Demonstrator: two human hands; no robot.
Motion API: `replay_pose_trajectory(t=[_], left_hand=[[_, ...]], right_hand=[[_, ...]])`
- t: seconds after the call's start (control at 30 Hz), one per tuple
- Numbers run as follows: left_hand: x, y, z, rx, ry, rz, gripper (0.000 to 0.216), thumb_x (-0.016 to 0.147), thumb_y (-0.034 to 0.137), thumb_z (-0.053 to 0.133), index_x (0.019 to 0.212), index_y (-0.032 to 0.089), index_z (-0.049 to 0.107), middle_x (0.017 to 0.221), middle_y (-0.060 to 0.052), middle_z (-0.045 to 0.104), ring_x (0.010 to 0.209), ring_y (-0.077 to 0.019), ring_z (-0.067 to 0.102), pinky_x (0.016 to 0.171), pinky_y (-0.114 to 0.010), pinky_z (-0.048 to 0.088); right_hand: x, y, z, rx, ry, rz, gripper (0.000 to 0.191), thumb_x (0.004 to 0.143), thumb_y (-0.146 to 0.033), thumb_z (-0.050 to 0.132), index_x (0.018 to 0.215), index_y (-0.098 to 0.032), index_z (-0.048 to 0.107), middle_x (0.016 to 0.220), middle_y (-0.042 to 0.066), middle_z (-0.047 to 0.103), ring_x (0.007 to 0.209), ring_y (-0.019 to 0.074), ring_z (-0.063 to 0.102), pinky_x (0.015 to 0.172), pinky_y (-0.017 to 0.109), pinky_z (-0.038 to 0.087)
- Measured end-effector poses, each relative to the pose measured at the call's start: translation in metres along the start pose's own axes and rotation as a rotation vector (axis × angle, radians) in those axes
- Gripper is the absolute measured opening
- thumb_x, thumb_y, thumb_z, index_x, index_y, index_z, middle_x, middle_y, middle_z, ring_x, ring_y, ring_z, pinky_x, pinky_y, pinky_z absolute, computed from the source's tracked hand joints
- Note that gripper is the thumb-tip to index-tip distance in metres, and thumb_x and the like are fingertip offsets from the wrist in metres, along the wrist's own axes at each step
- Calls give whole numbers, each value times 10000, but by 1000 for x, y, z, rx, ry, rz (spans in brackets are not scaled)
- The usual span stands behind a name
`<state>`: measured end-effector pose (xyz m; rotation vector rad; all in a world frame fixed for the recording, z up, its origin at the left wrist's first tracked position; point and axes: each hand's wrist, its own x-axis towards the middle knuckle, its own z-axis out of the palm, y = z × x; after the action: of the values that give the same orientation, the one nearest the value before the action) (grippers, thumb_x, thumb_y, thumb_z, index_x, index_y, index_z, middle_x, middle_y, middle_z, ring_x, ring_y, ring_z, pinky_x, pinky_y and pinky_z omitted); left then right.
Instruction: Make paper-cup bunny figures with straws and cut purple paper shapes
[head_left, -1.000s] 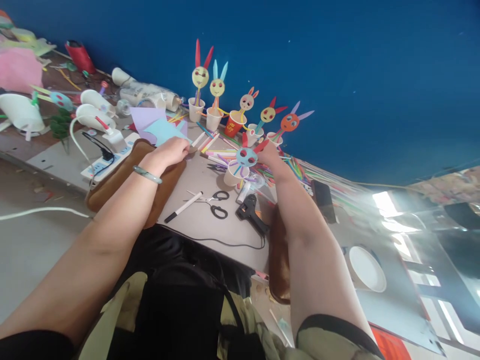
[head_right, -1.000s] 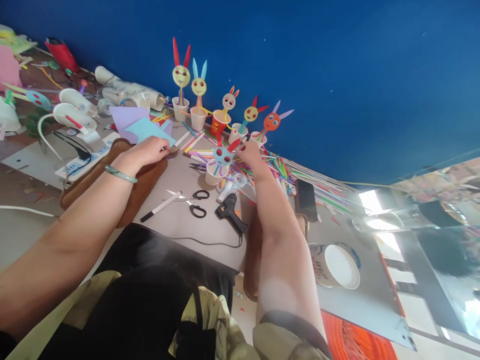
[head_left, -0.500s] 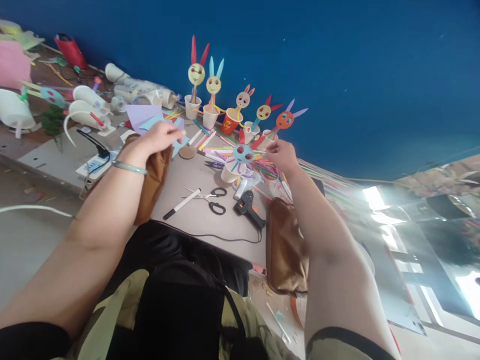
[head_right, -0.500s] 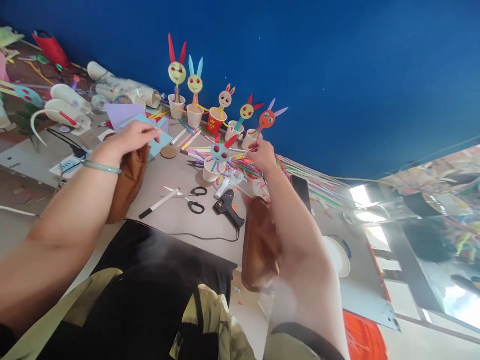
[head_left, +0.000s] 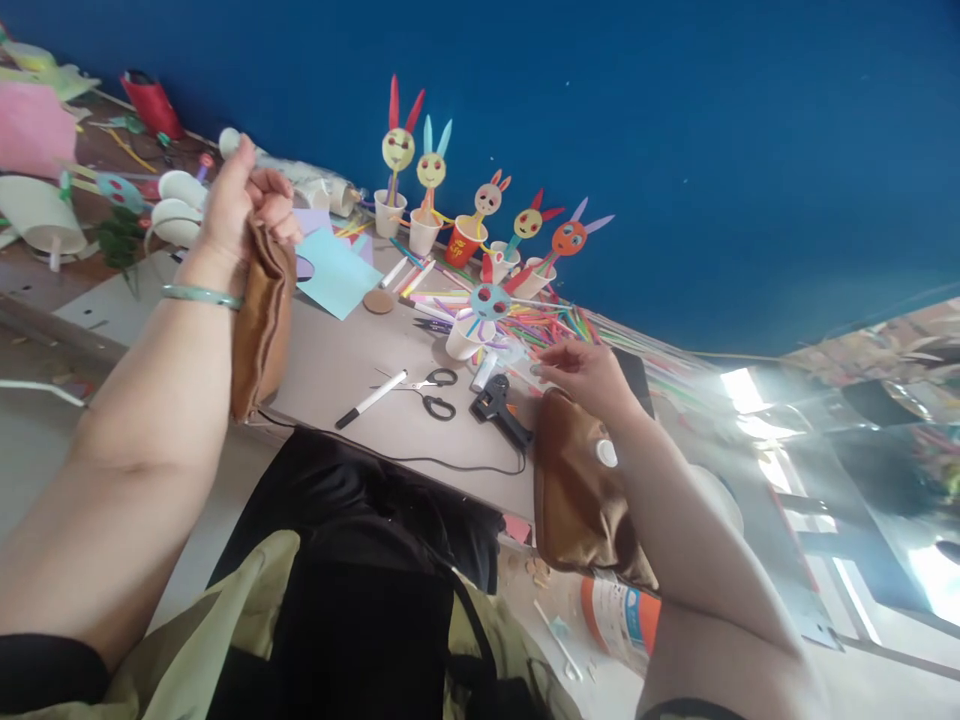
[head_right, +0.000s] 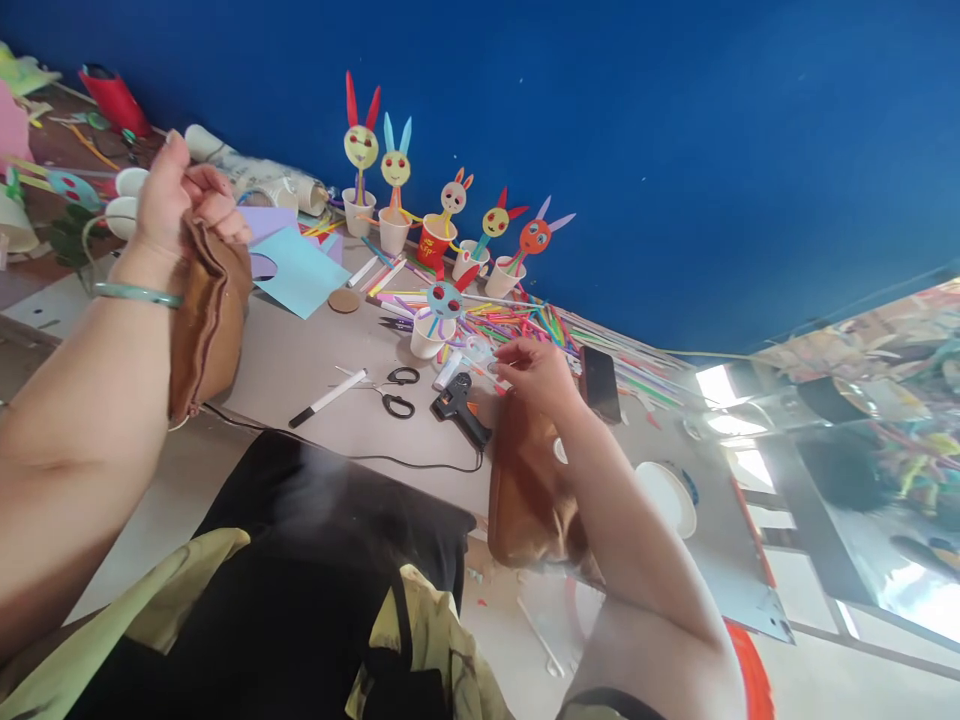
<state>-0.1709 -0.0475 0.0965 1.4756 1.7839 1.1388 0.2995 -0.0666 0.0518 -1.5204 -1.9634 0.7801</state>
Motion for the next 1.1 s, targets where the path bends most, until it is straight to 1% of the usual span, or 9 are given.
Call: replay_pose_trajectory(t=[0.13, 0.27, 0.4, 0.47, 0.57, 0.67, 0.77, 0.9, 1.1], left_hand=[[10, 3, 23, -115, -31, -53, 672, 1064, 448, 80, 1328, 30, 535, 445, 61, 180, 557, -108, 293, 701, -289, 405], [19, -8, 67, 133, 1, 75, 385, 1004, 395, 411, 1017, 99, 657, 517, 74, 387, 625, -76, 373, 676, -216, 378], [23, -19, 103, 340, 56, 191, 242, 897, 298, 539, 859, 120, 698, 671, -1, 606, 713, -133, 501, 709, -254, 394], [16, -14, 115, 384, 18, 255, 168, 833, 249, 582, 828, 135, 705, 780, -54, 692, 755, -173, 572, 740, -281, 419], [-18, 6, 131, 286, -115, 350, 137, 774, 270, 645, 795, 151, 710, 811, -75, 726, 764, -199, 623, 735, -292, 454], [-76, 22, 153, -13, -396, 423, 219, 766, 380, 709, 829, 171, 722, 776, -39, 723, 738, -176, 640, 707, -273, 482], [-138, 25, 176, -314, -678, 311, 384, 727, 480, 788, 954, 177, 723, 825, -39, 729, 721, -160, 645, 651, -253, 493], [-185, 14, 190, -516, -720, 118, 402, 687, 469, 842, 888, 145, 714, 805, -44, 715, 700, -136, 616, 650, -242, 481], [-197, 0, 187, -698, -687, -27, 440, 675, 546, 834, 750, 133, 702, 612, 0, 628, 567, -91, 520, 539, -213, 394]], right_hand=[[-32, -10, 4, 59, 5, 18, 136, 693, -375, 751, 768, -269, 712, 744, 21, 736, 699, 232, 720, 716, 389, 600], [-52, -16, 8, 78, 9, 57, 110, 714, -355, 737, 786, -271, 728, 799, 18, 761, 767, 233, 737, 787, 387, 602], [-63, -12, 15, 170, 28, 82, 146, 719, -330, 743, 813, -220, 721, 746, 21, 754, 748, 224, 736, 809, 386, 585], [-68, -9, 20, 237, 38, 84, 144, 728, -326, 748, 791, -207, 699, 725, 18, 745, 737, 215, 734, 793, 373, 580], [-76, -10, 31, 390, 50, 95, 182, 736, -346, 777, 780, -210, 664, 725, 8, 735, 721, 200, 733, 731, 338, 578], [-84, -21, 46, 507, 47, 102, 259, 726, -391, 822, 783, -208, 648, 700, 3, 720, 679, 188, 723, 657, 305, 565], [-93, -38, 61, 537, 11, 80, 297, 722, -422, 844, 764, -196, 657, 697, -2, 707, 641, 166, 708, 638, 291, 563], [-106, -53, 78, 557, -70, 59, 314, 756, -466, 821, 791, -184, 688, 688, -2, 707, 612, 155, 700, 630, 292, 575], [-118, -62, 93, 587, -103, 81, 346, 787, -499, 790, 814, -175, 671, 700, 7, 723, 582, 156, 704, 612, 296, 580]])
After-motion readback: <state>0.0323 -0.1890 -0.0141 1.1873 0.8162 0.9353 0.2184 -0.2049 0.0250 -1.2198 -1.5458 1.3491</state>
